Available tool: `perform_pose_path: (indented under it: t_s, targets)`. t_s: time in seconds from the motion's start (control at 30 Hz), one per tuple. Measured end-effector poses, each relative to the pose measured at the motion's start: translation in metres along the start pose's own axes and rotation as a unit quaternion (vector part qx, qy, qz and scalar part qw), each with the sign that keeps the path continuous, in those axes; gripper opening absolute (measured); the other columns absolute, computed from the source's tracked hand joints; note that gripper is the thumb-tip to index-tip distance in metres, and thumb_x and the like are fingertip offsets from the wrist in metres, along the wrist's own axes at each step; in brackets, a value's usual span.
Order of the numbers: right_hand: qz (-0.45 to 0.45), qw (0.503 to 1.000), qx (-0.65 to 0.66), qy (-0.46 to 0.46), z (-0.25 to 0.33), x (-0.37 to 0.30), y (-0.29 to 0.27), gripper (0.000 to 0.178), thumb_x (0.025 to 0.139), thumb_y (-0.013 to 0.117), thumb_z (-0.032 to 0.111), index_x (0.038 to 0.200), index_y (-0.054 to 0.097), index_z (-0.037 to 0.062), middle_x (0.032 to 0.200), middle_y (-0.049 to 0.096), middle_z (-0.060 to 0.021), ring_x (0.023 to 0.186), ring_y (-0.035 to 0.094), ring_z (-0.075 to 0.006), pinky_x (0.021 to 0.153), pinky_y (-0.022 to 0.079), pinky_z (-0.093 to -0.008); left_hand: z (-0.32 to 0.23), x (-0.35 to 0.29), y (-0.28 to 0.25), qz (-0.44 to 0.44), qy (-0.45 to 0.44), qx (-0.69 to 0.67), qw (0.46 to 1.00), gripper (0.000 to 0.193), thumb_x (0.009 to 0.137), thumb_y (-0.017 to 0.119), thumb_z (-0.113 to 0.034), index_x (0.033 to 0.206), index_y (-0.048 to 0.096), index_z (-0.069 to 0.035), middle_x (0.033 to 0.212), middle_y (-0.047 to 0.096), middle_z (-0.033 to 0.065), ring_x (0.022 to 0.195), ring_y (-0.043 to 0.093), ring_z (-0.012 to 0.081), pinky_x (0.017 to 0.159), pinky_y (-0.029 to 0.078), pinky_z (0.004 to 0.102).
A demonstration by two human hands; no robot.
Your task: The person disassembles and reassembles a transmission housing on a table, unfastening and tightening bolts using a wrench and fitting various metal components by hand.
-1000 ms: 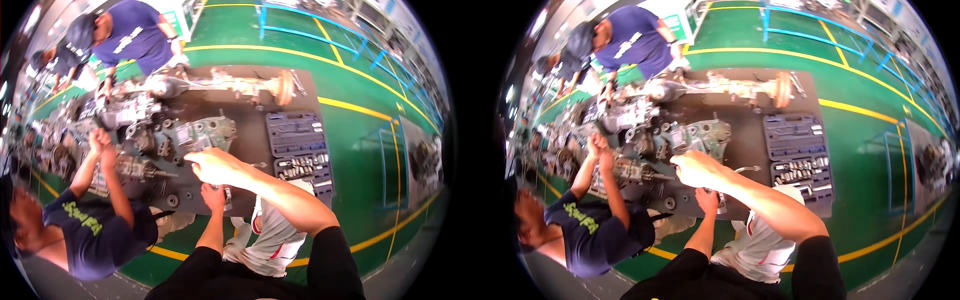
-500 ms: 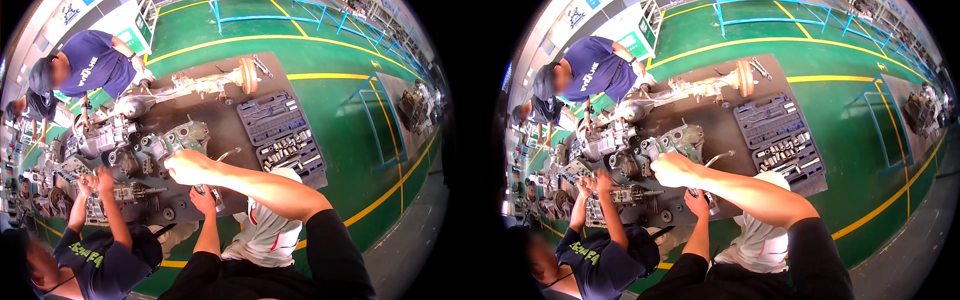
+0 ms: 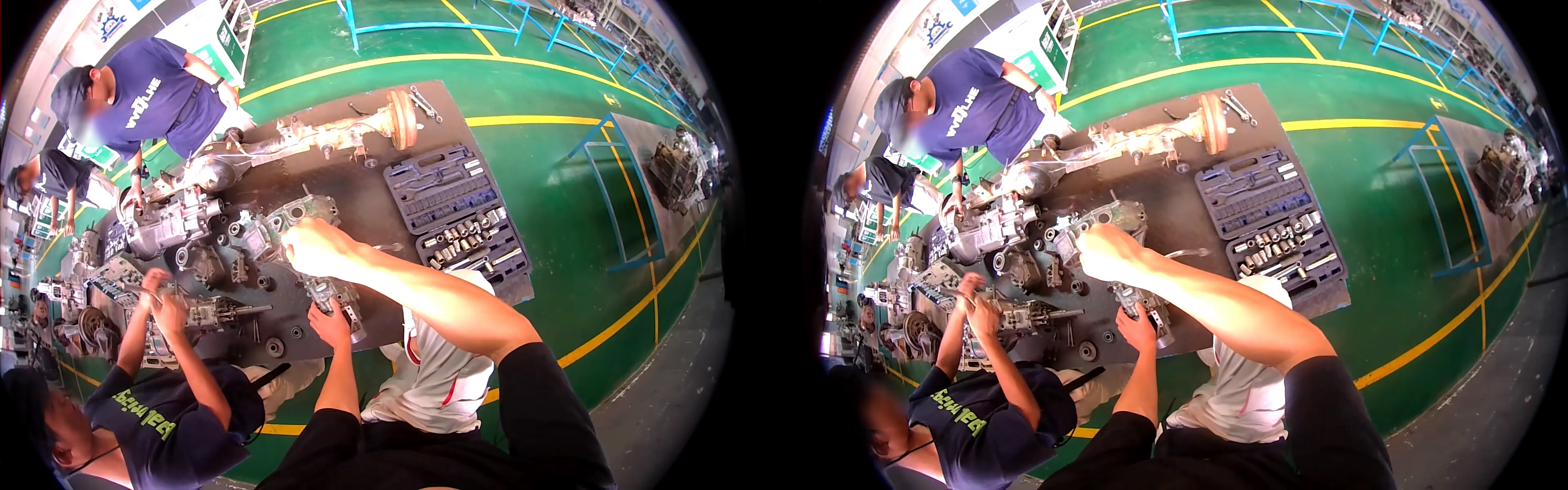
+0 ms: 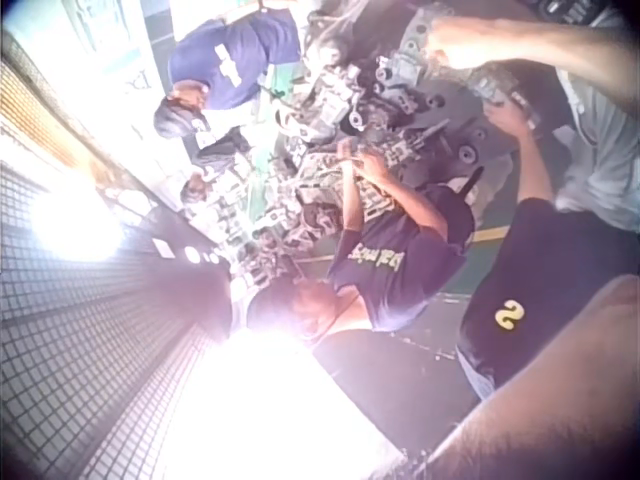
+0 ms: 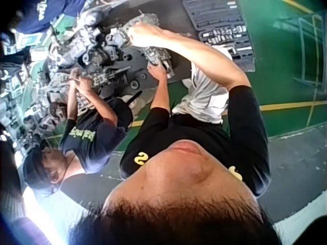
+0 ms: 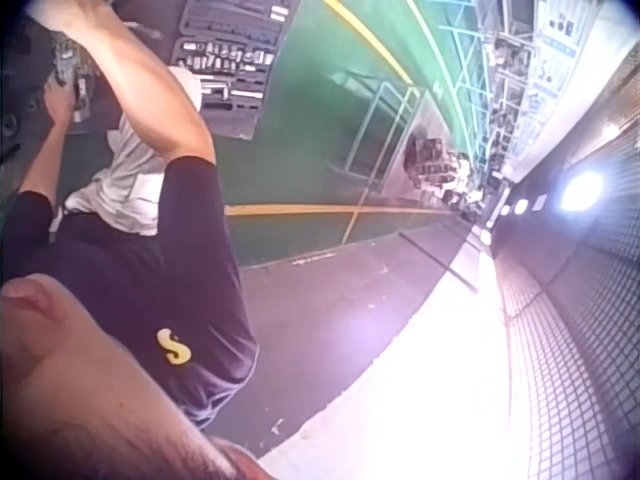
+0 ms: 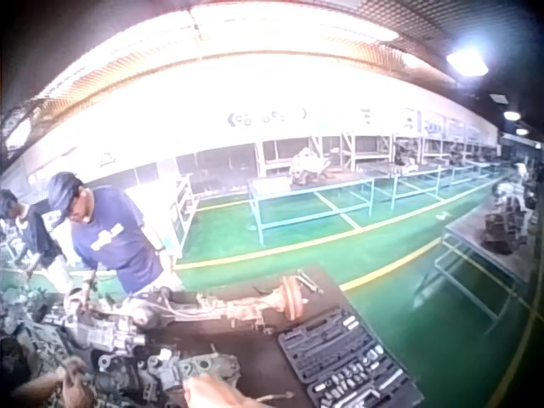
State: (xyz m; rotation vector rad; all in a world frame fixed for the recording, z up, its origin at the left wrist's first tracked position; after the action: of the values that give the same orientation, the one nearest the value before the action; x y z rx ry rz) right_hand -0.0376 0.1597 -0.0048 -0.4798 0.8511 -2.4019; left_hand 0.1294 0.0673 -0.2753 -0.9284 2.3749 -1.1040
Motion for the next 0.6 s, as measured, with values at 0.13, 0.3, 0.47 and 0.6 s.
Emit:
perform_pose_path:
  t_s: [0.13, 0.3, 0.47, 0.6]
  targets:
    - [0.061, 0.995, -0.064, 0.044, -0.007, -0.004, 0.019, 0.018, 0.081, 0.06, 0.011, 0.081, 0.069, -0.0036, 0.072, 0.066, -0.0266, 0.071, 0.069, -0.0425, 0.066, 0.057, -0.0472, 0.002, 0.0, 0.0, 0.003, -0.001, 0.003, 1.0, 0.059, 0.093, 0.057, -0.047, 0.132, 0.05, -0.004, 0.13, 0.052, 0.0168, 0.12, 0.048, 0.0385, 0.098, 0.041, 0.049]
    - [0.037, 0.996, -0.048, 0.063, -0.01, -0.007, 0.001, 0.016, 0.073, 0.059, 0.006, 0.076, 0.07, -0.0061, 0.078, 0.067, -0.0284, 0.077, 0.069, -0.0423, 0.069, 0.057, -0.0469, -0.004, -0.002, 0.002, 0.0, 0.004, 0.004, 1.0, 0.058, 0.091, 0.06, -0.044, 0.131, 0.051, -0.004, 0.129, 0.052, 0.0177, 0.118, 0.049, 0.0387, 0.097, 0.042, 0.0491]
    - [-0.04, 0.997, 0.064, 0.03, 0.004, 0.003, -0.022, 0.015, 0.085, 0.059, 0.011, 0.087, 0.07, 0.0002, 0.074, 0.066, -0.0236, 0.066, 0.067, -0.0394, 0.063, 0.053, -0.0461, -0.001, 0.004, -0.002, -0.014, 0.002, -0.002, 1.0, 0.057, 0.091, 0.061, -0.044, 0.131, 0.051, -0.004, 0.128, 0.053, 0.018, 0.118, 0.049, 0.039, 0.097, 0.042, 0.0489]
    - [-0.113, 0.973, 0.192, -0.059, 0.028, 0.001, -0.037, 0.011, 0.088, 0.06, 0.01, 0.09, 0.068, 0.0025, 0.062, 0.061, -0.0125, 0.051, 0.053, -0.0212, 0.054, 0.042, -0.0358, -0.001, 0.006, 0.0, -0.031, 0.021, 0.002, 0.999, 0.056, 0.09, 0.063, -0.041, 0.13, 0.052, -0.003, 0.127, 0.053, 0.0189, 0.116, 0.05, 0.0396, 0.098, 0.042, 0.0479]
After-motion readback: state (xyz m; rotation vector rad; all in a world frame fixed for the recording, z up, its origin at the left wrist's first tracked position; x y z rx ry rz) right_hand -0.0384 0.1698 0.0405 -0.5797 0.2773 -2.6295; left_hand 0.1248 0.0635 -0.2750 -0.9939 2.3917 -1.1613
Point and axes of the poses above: each hand's wrist, its own x-axis towards the middle knuckle, its own y-axis out of the palm, z = x × y, the point moved 8 cm from there along x, towards the middle knuckle
